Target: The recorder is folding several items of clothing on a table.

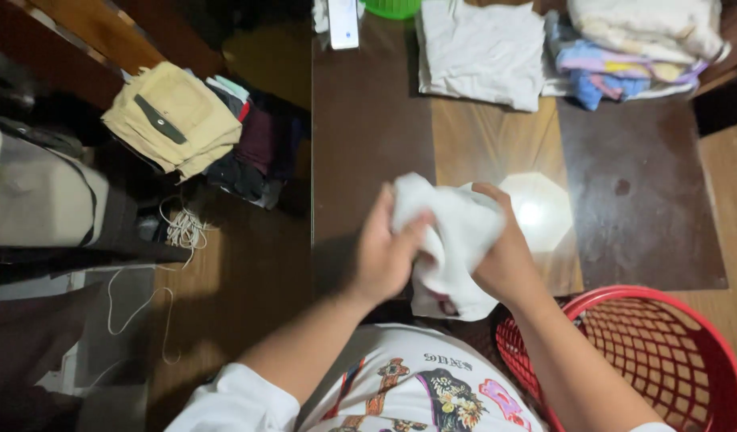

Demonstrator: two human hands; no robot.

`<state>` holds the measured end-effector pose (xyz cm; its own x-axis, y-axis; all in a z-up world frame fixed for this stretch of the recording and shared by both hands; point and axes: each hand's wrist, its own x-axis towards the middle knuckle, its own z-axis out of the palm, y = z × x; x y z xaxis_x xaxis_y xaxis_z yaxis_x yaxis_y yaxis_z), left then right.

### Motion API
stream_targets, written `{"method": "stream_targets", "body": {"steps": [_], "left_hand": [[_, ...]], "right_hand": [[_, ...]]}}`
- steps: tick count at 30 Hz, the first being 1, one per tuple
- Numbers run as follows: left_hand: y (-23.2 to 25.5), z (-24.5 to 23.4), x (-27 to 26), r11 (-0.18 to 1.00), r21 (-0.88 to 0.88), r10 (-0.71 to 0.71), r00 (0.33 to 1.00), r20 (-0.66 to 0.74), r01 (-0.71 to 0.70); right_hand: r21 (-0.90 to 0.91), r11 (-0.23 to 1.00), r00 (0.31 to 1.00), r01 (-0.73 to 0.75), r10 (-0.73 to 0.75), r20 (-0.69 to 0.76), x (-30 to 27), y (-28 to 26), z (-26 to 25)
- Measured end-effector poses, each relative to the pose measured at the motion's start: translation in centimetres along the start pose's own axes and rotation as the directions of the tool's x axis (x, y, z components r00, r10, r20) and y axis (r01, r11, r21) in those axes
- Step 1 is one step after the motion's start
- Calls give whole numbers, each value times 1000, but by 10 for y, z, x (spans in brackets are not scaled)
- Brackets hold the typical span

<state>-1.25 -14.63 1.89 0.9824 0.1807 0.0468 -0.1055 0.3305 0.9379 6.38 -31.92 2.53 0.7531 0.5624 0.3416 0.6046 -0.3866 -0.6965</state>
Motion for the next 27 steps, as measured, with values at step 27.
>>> {"method": "stream_targets", "body": {"steps": [27], "left_hand": [[209,-187,-138,715,450,686,662,-302,-535]], "right_hand": [[143,990,995,0,-14,99,83,-126,137]]}}
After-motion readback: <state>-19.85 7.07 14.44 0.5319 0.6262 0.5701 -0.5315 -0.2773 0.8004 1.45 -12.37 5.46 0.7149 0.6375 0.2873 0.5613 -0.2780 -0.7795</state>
